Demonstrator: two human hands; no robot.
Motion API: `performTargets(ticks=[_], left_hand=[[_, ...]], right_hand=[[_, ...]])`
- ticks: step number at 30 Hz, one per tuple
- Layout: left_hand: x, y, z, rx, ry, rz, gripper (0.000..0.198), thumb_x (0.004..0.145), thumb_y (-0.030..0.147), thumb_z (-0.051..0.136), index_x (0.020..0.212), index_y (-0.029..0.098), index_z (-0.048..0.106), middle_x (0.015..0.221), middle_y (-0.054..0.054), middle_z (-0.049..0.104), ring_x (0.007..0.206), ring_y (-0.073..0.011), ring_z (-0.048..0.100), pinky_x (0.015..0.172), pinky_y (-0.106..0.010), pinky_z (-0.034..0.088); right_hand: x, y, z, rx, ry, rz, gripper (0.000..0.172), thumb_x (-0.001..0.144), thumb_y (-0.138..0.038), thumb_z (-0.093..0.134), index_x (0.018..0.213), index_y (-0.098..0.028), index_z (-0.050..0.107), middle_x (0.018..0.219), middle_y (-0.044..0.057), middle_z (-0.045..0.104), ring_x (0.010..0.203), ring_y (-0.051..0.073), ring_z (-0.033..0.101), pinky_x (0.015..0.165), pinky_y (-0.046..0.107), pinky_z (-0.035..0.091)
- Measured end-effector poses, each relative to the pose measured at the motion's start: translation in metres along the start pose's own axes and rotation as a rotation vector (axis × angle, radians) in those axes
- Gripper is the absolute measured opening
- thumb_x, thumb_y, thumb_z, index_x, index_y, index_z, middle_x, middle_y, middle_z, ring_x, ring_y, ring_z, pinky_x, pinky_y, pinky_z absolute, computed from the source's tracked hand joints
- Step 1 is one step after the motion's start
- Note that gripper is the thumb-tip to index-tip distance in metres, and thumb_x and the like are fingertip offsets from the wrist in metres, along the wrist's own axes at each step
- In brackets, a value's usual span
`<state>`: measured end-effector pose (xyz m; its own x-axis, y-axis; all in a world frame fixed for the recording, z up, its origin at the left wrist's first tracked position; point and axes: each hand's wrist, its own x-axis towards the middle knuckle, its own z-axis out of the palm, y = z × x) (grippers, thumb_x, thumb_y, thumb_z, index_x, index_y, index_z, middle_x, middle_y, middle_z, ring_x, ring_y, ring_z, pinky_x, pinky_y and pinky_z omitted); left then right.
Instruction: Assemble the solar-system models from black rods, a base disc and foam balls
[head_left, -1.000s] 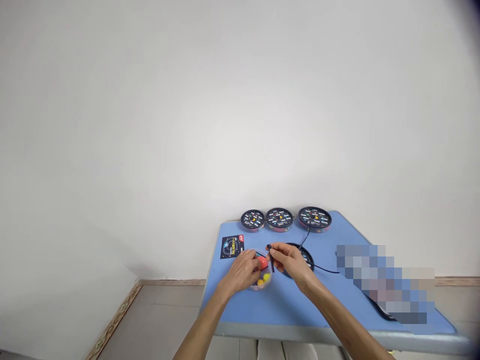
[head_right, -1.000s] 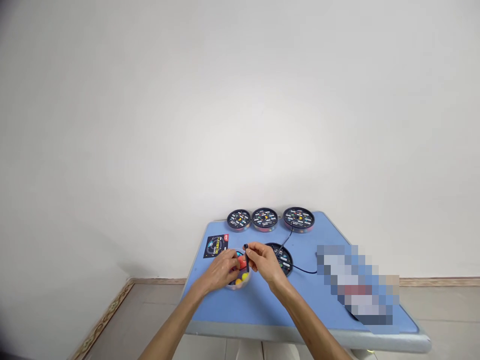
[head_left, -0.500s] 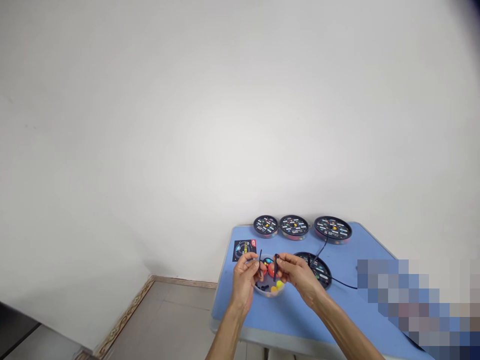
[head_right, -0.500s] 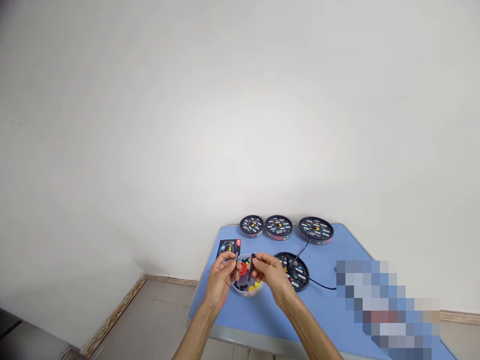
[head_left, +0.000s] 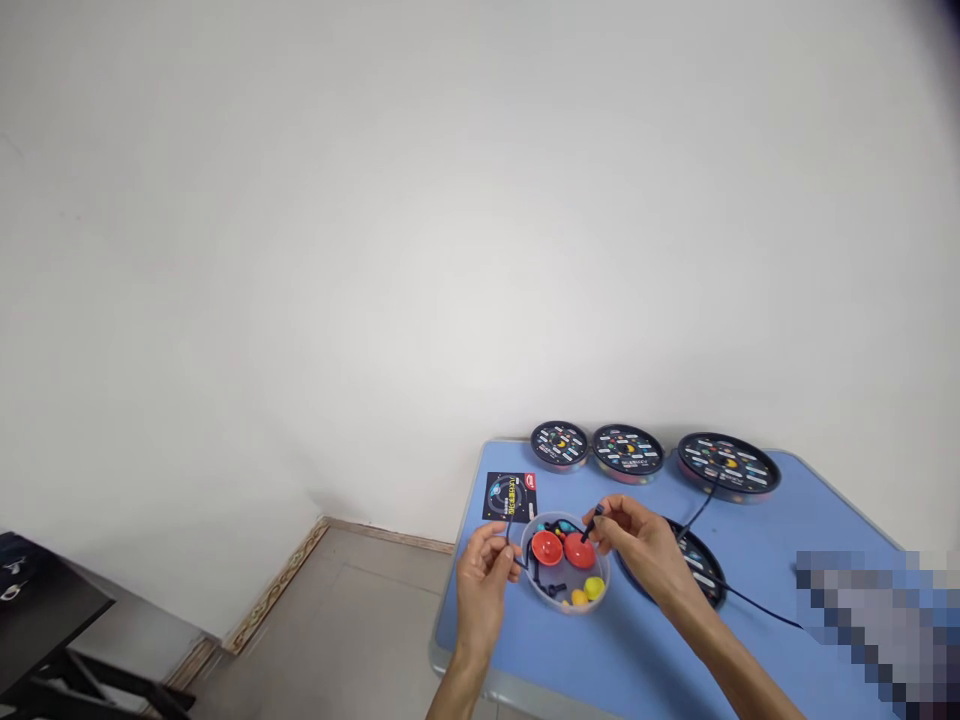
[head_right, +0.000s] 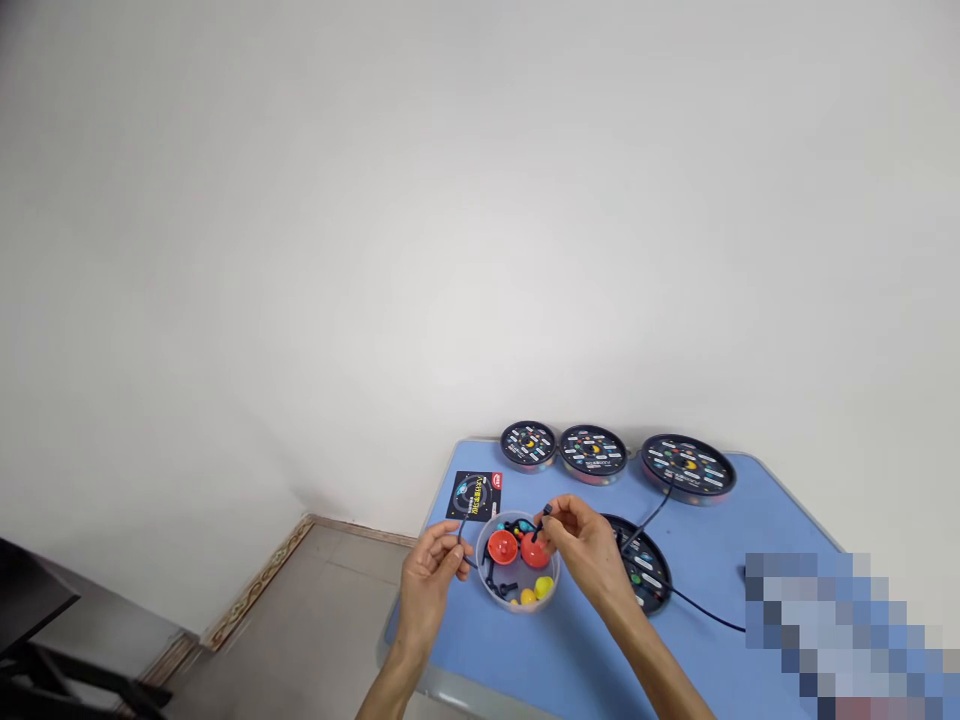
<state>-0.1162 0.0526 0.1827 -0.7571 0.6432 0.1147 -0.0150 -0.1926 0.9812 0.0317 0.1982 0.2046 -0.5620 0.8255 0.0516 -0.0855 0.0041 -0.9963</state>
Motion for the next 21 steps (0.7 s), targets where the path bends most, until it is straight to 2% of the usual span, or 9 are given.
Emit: performTargets(ticks=[4, 8, 11, 13, 18, 21], left_hand=[[0.002, -0.014, 0.006, 0.194, -0.047, 0.113, 0.028, 0.081, 0.040, 0.069, 0.098, 0.018, 0.071, 0.078, -0.006, 0.073, 0.068, -0.0175, 0.066, 0.066, -0.028, 0.053], [0.006, -0.020, 0.012, 0.359, -0.034, 0.258, 0.026, 0.087, 0.038, 0.062, 0.102, 0.020, 0.073, 0.091, -0.009, 0.076, 0.080, -0.0210, 0.068, 0.076, -0.032, 0.054], [0.008, -0.022, 0.013, 0.330, -0.004, 0.223, 0.030, 0.087, 0.041, 0.062, 0.103, 0.018, 0.072, 0.090, -0.010, 0.075, 0.080, -0.0215, 0.070, 0.075, -0.032, 0.055], [0.009, -0.023, 0.013, 0.291, -0.004, 0.178, 0.032, 0.086, 0.044, 0.064, 0.102, 0.018, 0.072, 0.086, -0.009, 0.075, 0.080, -0.0213, 0.070, 0.074, -0.031, 0.056], [0.011, -0.022, 0.014, 0.157, 0.036, 0.094, 0.039, 0.079, 0.050, 0.071, 0.101, 0.018, 0.072, 0.081, -0.007, 0.072, 0.074, -0.0185, 0.067, 0.067, -0.027, 0.055], [0.010, -0.018, 0.017, 0.035, 0.025, 0.029, 0.043, 0.075, 0.050, 0.075, 0.103, 0.018, 0.071, 0.076, -0.004, 0.071, 0.065, -0.0151, 0.064, 0.063, -0.025, 0.054]], right_hand=[[0.020, 0.013, 0.013, -0.133, -0.074, -0.058, 0.010, 0.072, -0.033, 0.054, 0.076, -0.024, 0.051, 0.077, 0.002, 0.069, 0.068, 0.020, 0.064, 0.066, 0.033, 0.050], [0.030, 0.020, 0.026, -0.226, -0.191, -0.083, 0.006, 0.071, -0.028, 0.054, 0.073, -0.023, 0.053, 0.063, -0.003, 0.062, 0.060, 0.017, 0.056, 0.061, 0.030, 0.044], [0.027, 0.023, 0.026, -0.285, -0.301, -0.071, 0.003, 0.070, -0.025, 0.053, 0.068, -0.023, 0.054, 0.054, -0.005, 0.057, 0.052, 0.014, 0.049, 0.053, 0.027, 0.038], [0.023, 0.023, 0.022, -0.323, -0.324, -0.057, 0.005, 0.071, -0.025, 0.053, 0.067, -0.022, 0.054, 0.053, -0.006, 0.055, 0.050, 0.014, 0.047, 0.050, 0.027, 0.034], [0.022, 0.013, 0.012, -0.291, -0.179, -0.023, 0.013, 0.078, -0.036, 0.054, 0.075, -0.023, 0.052, 0.056, -0.005, 0.057, 0.053, 0.015, 0.050, 0.055, 0.028, 0.039], [0.021, 0.005, 0.016, -0.125, -0.189, 0.043, 0.021, 0.075, -0.043, 0.058, 0.078, -0.023, 0.053, 0.055, -0.005, 0.058, 0.049, 0.014, 0.050, 0.053, 0.028, 0.041]])
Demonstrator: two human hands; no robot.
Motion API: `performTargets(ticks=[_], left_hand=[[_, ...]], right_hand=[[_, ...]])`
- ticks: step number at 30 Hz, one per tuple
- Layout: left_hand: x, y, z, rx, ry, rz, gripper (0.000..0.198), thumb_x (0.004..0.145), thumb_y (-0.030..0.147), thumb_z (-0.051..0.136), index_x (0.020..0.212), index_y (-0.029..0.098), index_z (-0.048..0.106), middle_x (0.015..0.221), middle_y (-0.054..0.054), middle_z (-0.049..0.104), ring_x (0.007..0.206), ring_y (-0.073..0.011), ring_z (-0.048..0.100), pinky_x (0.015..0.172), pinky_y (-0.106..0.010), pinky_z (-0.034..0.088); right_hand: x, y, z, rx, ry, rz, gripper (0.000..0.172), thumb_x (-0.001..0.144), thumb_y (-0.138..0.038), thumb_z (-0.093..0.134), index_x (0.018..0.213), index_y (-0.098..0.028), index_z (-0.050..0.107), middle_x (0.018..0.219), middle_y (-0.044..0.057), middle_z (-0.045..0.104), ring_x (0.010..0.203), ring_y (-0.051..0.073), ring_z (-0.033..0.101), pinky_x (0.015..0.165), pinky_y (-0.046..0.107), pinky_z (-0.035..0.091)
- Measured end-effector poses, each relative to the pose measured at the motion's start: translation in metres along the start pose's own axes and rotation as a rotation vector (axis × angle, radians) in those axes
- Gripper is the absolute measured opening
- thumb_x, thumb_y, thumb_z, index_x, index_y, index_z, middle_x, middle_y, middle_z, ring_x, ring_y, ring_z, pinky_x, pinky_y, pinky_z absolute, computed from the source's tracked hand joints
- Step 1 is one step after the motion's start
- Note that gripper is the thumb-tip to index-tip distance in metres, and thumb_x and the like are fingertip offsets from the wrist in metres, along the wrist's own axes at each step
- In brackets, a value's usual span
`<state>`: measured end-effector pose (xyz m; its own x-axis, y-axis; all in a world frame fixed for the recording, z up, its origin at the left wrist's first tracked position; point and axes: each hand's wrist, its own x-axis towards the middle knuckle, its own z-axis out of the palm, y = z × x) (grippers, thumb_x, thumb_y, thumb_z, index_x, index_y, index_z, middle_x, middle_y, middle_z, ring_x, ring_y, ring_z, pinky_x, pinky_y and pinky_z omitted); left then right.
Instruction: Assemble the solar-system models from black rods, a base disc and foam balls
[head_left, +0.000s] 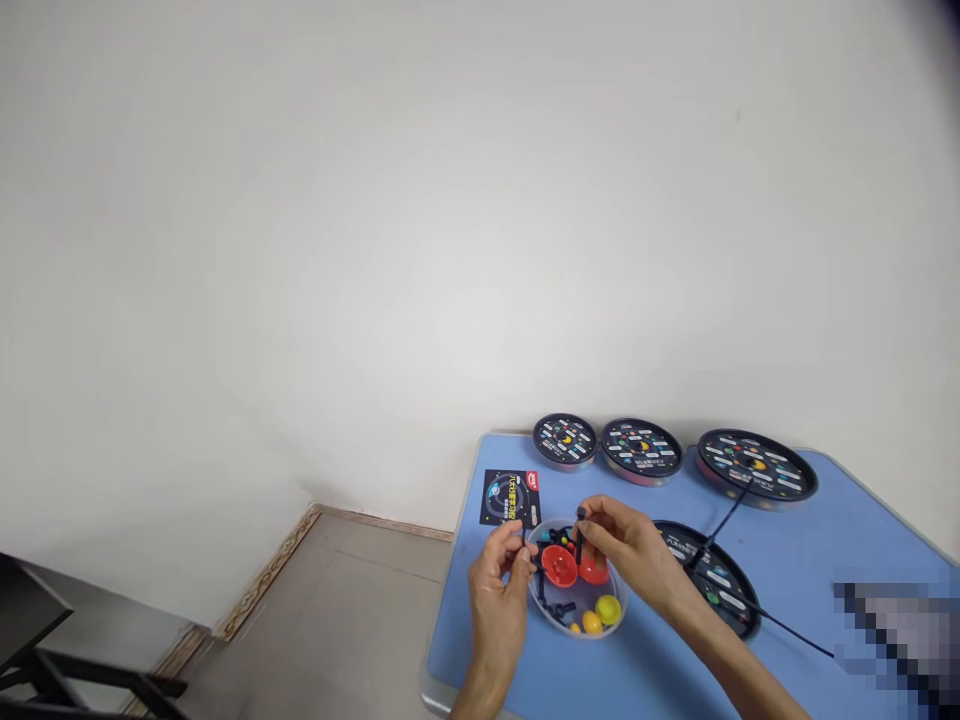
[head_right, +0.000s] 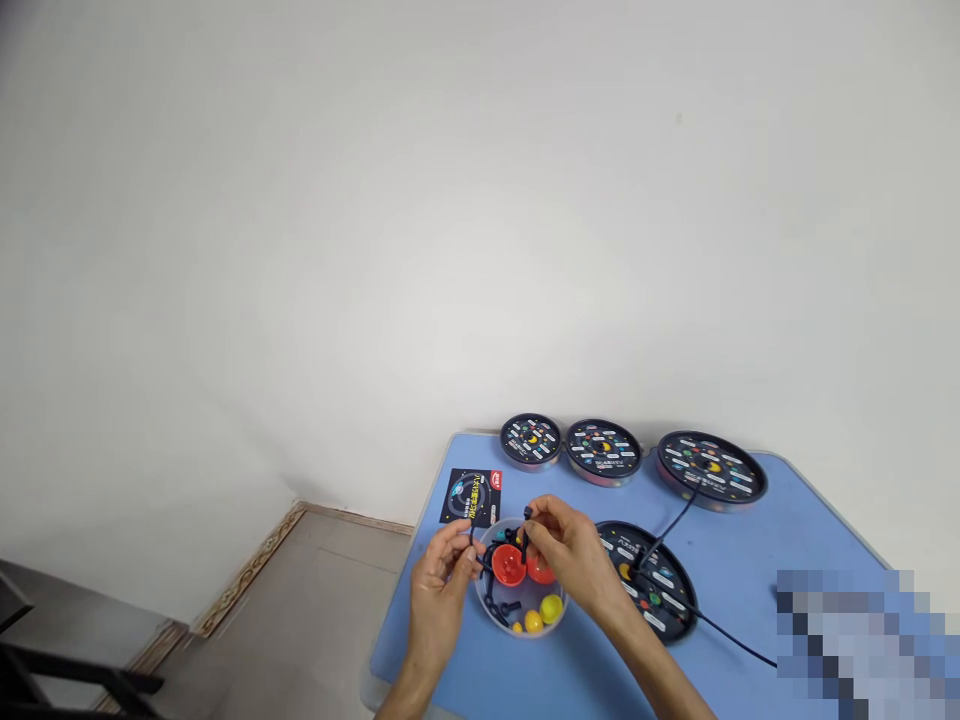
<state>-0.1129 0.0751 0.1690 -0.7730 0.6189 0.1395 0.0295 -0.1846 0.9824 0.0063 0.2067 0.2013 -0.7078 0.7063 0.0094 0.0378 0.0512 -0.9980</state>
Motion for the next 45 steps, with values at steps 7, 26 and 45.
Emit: performTargets(ticks=[7, 26, 45], left_hand=[[-0.009, 0.015, 0.006, -0.110, -0.066, -0.077, 0.043, 0.071, 0.045, 0.080, 0.103, 0.017, 0.071, 0.073, -0.003, 0.072, 0.062, -0.0150, 0.065, 0.059, -0.024, 0.053], [-0.014, 0.023, -0.009, 0.262, -0.052, 0.209, 0.021, 0.088, 0.034, 0.062, 0.081, 0.020, 0.076, 0.079, -0.004, 0.071, 0.067, -0.0171, 0.064, 0.063, -0.026, 0.053], [-0.019, 0.011, 0.007, -0.118, -0.200, -0.108, 0.039, 0.079, 0.043, 0.076, 0.108, 0.017, 0.073, 0.077, -0.007, 0.073, 0.061, -0.0158, 0.064, 0.059, -0.026, 0.055]], right_hand=[[-0.024, -0.011, 0.015, 0.228, -0.002, 0.067, 0.041, 0.068, -0.050, 0.071, 0.094, -0.020, 0.062, 0.054, -0.007, 0.053, 0.047, 0.011, 0.042, 0.048, 0.025, 0.032], [-0.071, -0.004, -0.025, 0.192, 0.128, 0.059, 0.047, 0.071, -0.064, 0.072, 0.094, -0.024, 0.065, 0.066, -0.002, 0.055, 0.053, 0.014, 0.042, 0.050, 0.028, 0.036], [-0.056, 0.001, -0.008, 0.233, 0.010, 0.161, 0.042, 0.073, -0.064, 0.070, 0.079, -0.022, 0.066, 0.063, -0.001, 0.053, 0.055, 0.014, 0.041, 0.049, 0.025, 0.036]])
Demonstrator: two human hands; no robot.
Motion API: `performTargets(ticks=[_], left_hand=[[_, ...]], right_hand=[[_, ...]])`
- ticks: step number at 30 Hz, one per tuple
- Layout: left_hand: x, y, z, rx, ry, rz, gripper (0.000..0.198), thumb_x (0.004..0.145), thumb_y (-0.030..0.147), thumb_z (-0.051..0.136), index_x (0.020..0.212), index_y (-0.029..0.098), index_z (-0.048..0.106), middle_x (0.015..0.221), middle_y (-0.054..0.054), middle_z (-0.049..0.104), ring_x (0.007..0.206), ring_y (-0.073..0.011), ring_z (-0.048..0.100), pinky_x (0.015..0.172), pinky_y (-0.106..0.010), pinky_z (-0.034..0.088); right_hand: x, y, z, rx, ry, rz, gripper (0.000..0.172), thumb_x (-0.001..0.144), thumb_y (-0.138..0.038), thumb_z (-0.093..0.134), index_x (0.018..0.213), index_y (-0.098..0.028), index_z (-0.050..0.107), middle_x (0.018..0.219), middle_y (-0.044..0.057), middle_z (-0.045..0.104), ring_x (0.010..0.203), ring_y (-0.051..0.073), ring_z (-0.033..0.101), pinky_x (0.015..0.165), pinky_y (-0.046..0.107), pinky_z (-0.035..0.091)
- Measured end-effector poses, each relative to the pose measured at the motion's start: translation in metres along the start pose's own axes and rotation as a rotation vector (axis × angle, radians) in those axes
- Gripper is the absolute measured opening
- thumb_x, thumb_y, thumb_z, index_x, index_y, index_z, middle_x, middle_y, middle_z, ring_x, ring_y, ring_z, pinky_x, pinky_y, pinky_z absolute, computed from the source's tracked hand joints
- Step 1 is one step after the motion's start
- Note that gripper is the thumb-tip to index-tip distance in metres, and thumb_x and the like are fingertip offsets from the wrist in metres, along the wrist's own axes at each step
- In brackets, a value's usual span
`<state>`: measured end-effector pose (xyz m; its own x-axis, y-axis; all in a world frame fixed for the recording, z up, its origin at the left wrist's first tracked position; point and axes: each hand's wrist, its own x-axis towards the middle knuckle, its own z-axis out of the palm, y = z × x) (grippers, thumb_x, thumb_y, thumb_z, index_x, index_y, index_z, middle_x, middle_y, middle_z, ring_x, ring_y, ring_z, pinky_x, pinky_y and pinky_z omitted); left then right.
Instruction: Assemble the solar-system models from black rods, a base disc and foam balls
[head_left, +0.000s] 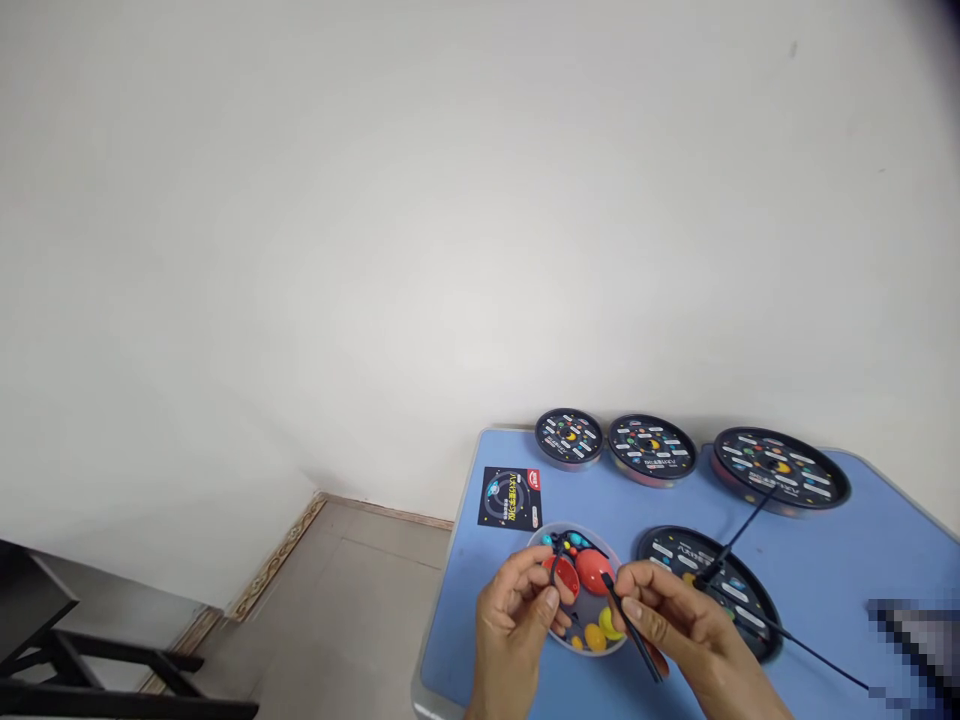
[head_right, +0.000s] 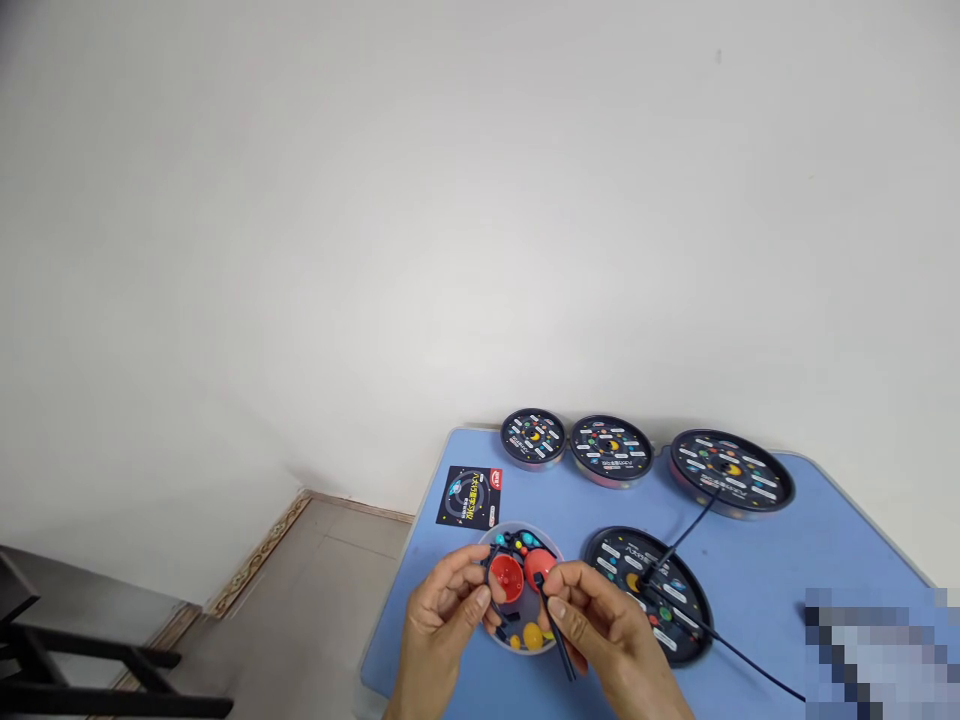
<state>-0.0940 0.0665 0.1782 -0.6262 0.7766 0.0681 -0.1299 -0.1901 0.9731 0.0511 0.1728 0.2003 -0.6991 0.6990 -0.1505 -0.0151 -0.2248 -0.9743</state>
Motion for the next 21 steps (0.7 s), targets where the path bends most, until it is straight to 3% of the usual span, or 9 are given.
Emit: performTargets(ticks=[6, 10, 17, 21], left_hand=[[-0.008, 0.005, 0.011, 0.047, -0.024, 0.087, 0.030, 0.082, 0.045, 0.072, 0.095, 0.018, 0.077, 0.076, -0.007, 0.071, 0.062, -0.0160, 0.064, 0.060, -0.026, 0.056], [-0.020, 0.014, 0.015, 0.098, -0.114, 0.200, 0.024, 0.088, 0.039, 0.066, 0.098, 0.022, 0.079, 0.085, -0.008, 0.070, 0.066, -0.0161, 0.064, 0.061, -0.026, 0.055], [-0.039, 0.036, 0.013, 0.078, -0.325, 0.268, 0.021, 0.090, 0.036, 0.064, 0.101, 0.026, 0.080, 0.085, -0.007, 0.068, 0.064, -0.0154, 0.063, 0.063, -0.028, 0.054], [-0.048, 0.041, 0.016, 0.106, -0.324, 0.339, 0.018, 0.084, 0.035, 0.072, 0.099, 0.027, 0.080, 0.082, -0.007, 0.069, 0.068, -0.0164, 0.063, 0.062, -0.026, 0.053]], right_hand=[[-0.012, -0.004, 0.006, 0.027, 0.025, -0.016, 0.041, 0.068, -0.062, 0.075, 0.076, -0.023, 0.066, 0.062, -0.002, 0.053, 0.053, 0.013, 0.040, 0.048, 0.024, 0.034], [-0.024, -0.012, 0.009, -0.019, -0.096, -0.031, 0.041, 0.071, -0.061, 0.074, 0.078, -0.020, 0.070, 0.061, 0.000, 0.057, 0.053, 0.012, 0.039, 0.048, 0.024, 0.031], [-0.045, -0.022, 0.010, -0.040, -0.220, -0.089, 0.039, 0.073, -0.057, 0.074, 0.076, -0.018, 0.071, 0.059, 0.000, 0.059, 0.049, 0.009, 0.037, 0.046, 0.024, 0.028], [-0.056, -0.027, 0.011, -0.044, -0.261, -0.113, 0.037, 0.074, -0.054, 0.074, 0.071, -0.018, 0.066, 0.057, -0.002, 0.057, 0.048, 0.008, 0.036, 0.046, 0.023, 0.028]])
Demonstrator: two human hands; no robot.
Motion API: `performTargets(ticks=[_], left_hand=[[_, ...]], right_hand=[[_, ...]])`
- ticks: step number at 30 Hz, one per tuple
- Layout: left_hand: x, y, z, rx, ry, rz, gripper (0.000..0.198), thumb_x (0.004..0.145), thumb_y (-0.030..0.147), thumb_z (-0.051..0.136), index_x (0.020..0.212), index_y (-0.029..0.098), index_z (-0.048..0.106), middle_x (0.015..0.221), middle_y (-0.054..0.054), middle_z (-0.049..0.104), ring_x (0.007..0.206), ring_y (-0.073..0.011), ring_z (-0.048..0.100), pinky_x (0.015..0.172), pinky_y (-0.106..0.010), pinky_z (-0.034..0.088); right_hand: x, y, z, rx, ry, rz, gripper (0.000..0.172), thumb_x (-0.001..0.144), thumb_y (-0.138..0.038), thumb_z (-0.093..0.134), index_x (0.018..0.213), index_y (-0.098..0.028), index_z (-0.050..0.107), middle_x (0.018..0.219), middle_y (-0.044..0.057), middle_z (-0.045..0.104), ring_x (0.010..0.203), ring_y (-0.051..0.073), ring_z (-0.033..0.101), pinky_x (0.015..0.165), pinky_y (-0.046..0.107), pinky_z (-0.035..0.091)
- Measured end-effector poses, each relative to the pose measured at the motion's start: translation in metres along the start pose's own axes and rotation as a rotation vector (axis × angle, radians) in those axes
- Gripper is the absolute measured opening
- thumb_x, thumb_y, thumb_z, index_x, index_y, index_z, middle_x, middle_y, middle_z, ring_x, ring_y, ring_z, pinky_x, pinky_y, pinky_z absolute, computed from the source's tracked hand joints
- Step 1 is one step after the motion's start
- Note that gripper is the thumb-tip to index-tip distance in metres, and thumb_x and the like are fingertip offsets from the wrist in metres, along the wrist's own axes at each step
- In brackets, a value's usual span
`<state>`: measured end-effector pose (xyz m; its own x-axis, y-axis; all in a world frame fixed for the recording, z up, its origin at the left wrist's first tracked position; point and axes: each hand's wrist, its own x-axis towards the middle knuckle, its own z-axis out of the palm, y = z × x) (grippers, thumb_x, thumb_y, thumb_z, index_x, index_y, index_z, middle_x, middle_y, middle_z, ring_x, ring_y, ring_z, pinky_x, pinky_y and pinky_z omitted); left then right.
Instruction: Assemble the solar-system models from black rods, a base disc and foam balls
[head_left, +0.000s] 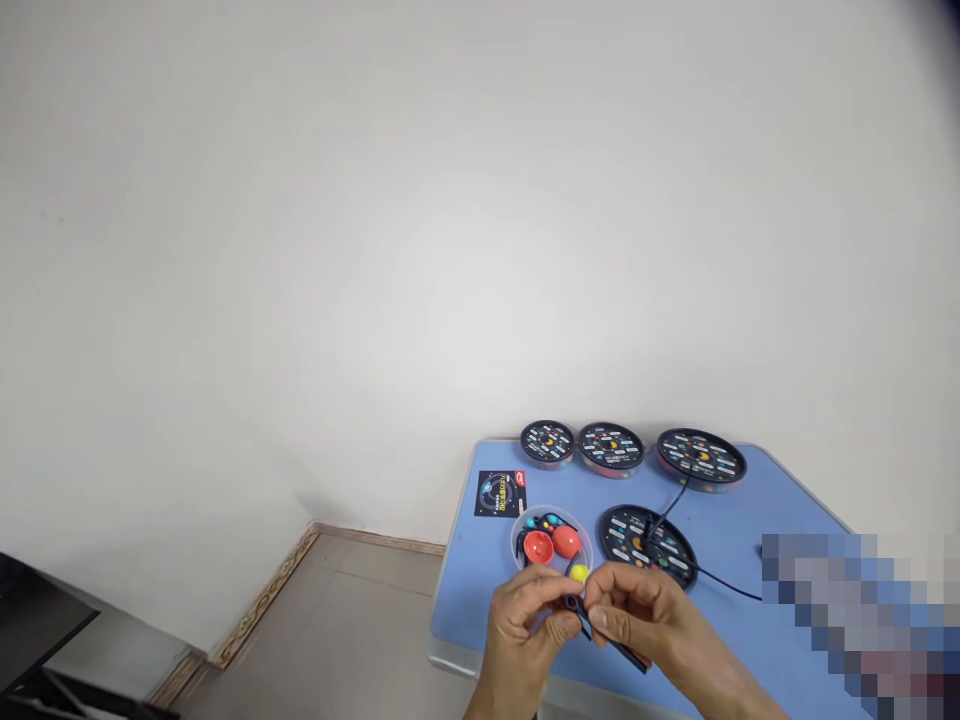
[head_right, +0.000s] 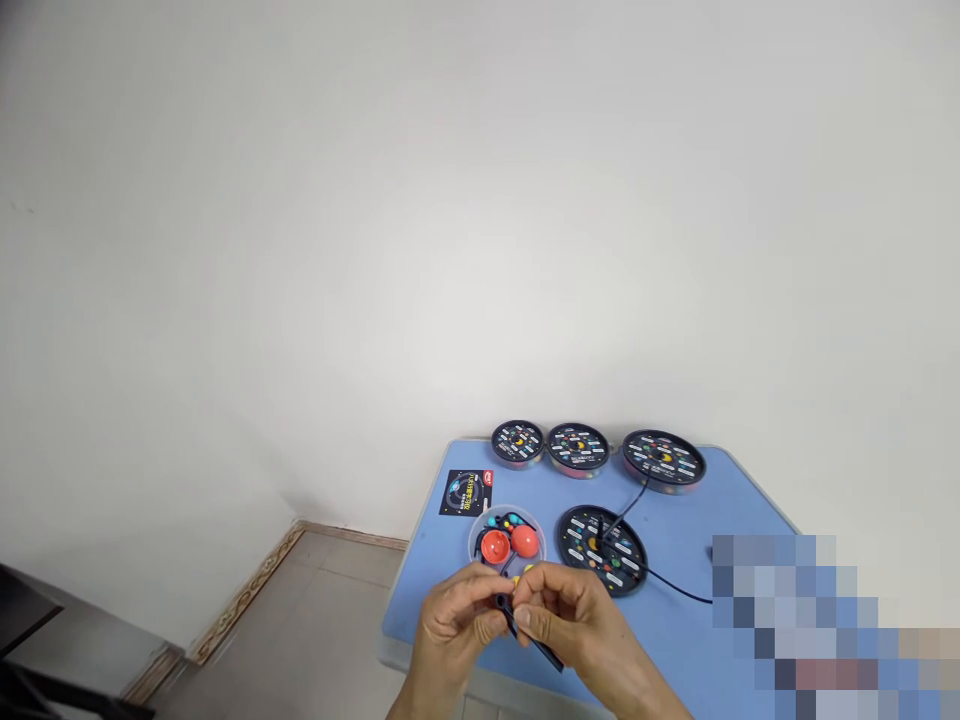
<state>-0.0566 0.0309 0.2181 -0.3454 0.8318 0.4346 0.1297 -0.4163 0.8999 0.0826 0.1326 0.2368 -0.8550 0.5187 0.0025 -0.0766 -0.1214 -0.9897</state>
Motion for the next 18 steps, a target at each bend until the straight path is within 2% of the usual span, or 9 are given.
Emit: performTargets(ticks=[3, 5, 7, 10, 12, 15, 16, 18], left_hand=[[-0.004, 0.006, 0.006, -0.065, 0.034, -0.008, 0.014, 0.085, 0.033, 0.072, 0.095, 0.027, 0.080, 0.080, -0.005, 0.067, 0.062, -0.0142, 0.063, 0.059, -0.025, 0.053], [-0.007, 0.011, 0.009, -0.098, 0.069, -0.026, 0.013, 0.083, 0.033, 0.073, 0.091, 0.025, 0.080, 0.080, -0.004, 0.067, 0.061, -0.0139, 0.063, 0.058, -0.025, 0.054], [-0.010, 0.016, 0.012, -0.126, 0.109, -0.056, 0.016, 0.081, 0.035, 0.075, 0.087, 0.021, 0.080, 0.078, -0.005, 0.066, 0.060, -0.0139, 0.062, 0.057, -0.025, 0.054], [-0.015, 0.020, 0.020, -0.235, 0.157, -0.123, 0.023, 0.077, 0.040, 0.078, 0.083, 0.018, 0.080, 0.073, -0.004, 0.067, 0.056, -0.0130, 0.061, 0.053, -0.023, 0.053], [-0.020, 0.020, 0.030, -0.351, 0.190, -0.176, 0.027, 0.072, 0.042, 0.082, 0.081, 0.017, 0.080, 0.069, -0.004, 0.067, 0.054, -0.0116, 0.060, 0.052, -0.022, 0.051], [-0.030, 0.014, 0.047, -0.535, 0.238, -0.253, 0.029, 0.068, 0.042, 0.086, 0.078, 0.015, 0.079, 0.065, -0.003, 0.064, 0.050, -0.0089, 0.057, 0.049, -0.018, 0.048], [-0.034, 0.011, 0.052, -0.587, 0.243, -0.271, 0.030, 0.067, 0.042, 0.086, 0.078, 0.015, 0.078, 0.063, -0.002, 0.063, 0.048, -0.0081, 0.056, 0.048, -0.018, 0.047], [-0.042, 0.003, 0.058, -0.656, 0.247, -0.292, 0.031, 0.066, 0.042, 0.087, 0.078, 0.014, 0.078, 0.061, -0.002, 0.063, 0.045, -0.0074, 0.055, 0.045, -0.017, 0.045]], right_hand=[[-0.008, -0.007, 0.004, 0.009, -0.007, -0.032, 0.039, 0.078, -0.056, 0.070, 0.072, -0.018, 0.065, 0.059, -0.001, 0.058, 0.048, 0.008, 0.037, 0.046, 0.023, 0.028], [-0.013, -0.011, 0.005, 0.004, 0.042, -0.079, 0.042, 0.081, -0.059, 0.065, 0.071, -0.018, 0.065, 0.062, 0.000, 0.060, 0.048, 0.009, 0.040, 0.046, 0.024, 0.030], [-0.018, -0.012, 0.005, -0.042, 0.171, -0.152, 0.044, 0.080, -0.061, 0.064, 0.070, -0.019, 0.066, 0.063, 0.001, 0.060, 0.049, 0.010, 0.043, 0.046, 0.024, 0.032], [-0.023, -0.005, 0.006, -0.124, 0.351, -0.290, 0.037, 0.080, -0.056, 0.066, 0.074, -0.020, 0.069, 0.060, 0.001, 0.061, 0.050, 0.013, 0.048, 0.044, 0.024, 0.037], [-0.025, 0.004, 0.010, -0.185, 0.417, -0.420, 0.027, 0.083, -0.047, 0.066, 0.075, -0.021, 0.069, 0.061, 0.001, 0.063, 0.051, 0.014, 0.053, 0.045, 0.023, 0.042], [-0.030, 0.019, 0.017, -0.390, 0.576, -0.727, 0.009, 0.087, -0.025, 0.063, 0.078, -0.023, 0.066, 0.065, 0.000, 0.065, 0.053, 0.013, 0.058, 0.049, 0.022, 0.048], [-0.032, 0.024, 0.019, -0.467, 0.616, -0.842, 0.010, 0.087, -0.017, 0.060, 0.082, -0.023, 0.066, 0.068, 0.001, 0.065, 0.055, 0.013, 0.059, 0.051, 0.021, 0.049], [-0.040, 0.033, 0.021, -0.592, 0.665, -1.031, 0.023, 0.085, -0.005, 0.055, 0.094, -0.024, 0.065, 0.074, 0.003, 0.066, 0.063, 0.015, 0.063, 0.056, 0.023, 0.052]])
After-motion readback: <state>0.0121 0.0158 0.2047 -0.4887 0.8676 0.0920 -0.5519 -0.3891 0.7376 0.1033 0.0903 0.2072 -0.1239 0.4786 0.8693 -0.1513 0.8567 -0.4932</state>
